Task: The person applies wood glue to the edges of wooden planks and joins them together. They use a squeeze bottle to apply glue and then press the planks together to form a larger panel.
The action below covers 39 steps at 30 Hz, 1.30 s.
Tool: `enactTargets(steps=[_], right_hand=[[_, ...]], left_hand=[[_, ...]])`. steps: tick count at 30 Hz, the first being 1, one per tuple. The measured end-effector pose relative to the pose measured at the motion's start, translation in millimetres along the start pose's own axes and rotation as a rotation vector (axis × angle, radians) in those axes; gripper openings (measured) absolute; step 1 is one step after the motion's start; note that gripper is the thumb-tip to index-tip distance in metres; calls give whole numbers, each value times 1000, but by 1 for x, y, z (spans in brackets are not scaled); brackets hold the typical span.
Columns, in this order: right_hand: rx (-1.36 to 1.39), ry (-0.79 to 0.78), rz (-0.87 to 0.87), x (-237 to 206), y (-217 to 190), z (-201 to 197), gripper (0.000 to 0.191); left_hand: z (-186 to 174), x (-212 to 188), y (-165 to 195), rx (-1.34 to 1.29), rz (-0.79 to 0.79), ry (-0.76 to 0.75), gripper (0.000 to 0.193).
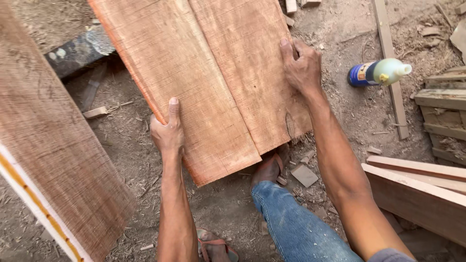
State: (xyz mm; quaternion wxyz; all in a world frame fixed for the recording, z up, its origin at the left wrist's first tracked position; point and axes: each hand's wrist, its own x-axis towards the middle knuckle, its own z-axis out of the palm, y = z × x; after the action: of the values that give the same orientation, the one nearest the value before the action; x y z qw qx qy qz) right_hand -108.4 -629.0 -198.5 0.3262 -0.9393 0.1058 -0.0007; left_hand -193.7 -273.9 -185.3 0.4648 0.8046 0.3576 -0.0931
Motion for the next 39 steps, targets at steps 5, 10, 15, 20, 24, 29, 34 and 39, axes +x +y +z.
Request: enactTargets(steps=[5,10,15,20,24,29,34,39], right_hand=[[-58,25,22,0,-21,-8,49],[-6,-97,221,4,-33,-12,58],[62,-40,16,3,-31,-14,57],[43,-239,279,-4,-38,-26,49],[120,-249,217,-7,-36,-30,55],[216,-319,326,-11,-21,-30,57],[228,-379,416,-11,-16,-28,68],[206,-375,384,-12,-16,-30,72]], left_hand=[[-6,1,7,-33,23,32,78],[-7,6,6,1,-40,-19,77],[-8,9,0,-6,-113,-83,76],[-17,9,-14,-264,-165,-178,77],[-23,-6,-38,-613,-208,-322,76],[-29,-39,-74,-593,-228,-329,79],[-64,-77,-43,-325,-159,-260,74],[-203,-146,8,-148,413,-574,57]])
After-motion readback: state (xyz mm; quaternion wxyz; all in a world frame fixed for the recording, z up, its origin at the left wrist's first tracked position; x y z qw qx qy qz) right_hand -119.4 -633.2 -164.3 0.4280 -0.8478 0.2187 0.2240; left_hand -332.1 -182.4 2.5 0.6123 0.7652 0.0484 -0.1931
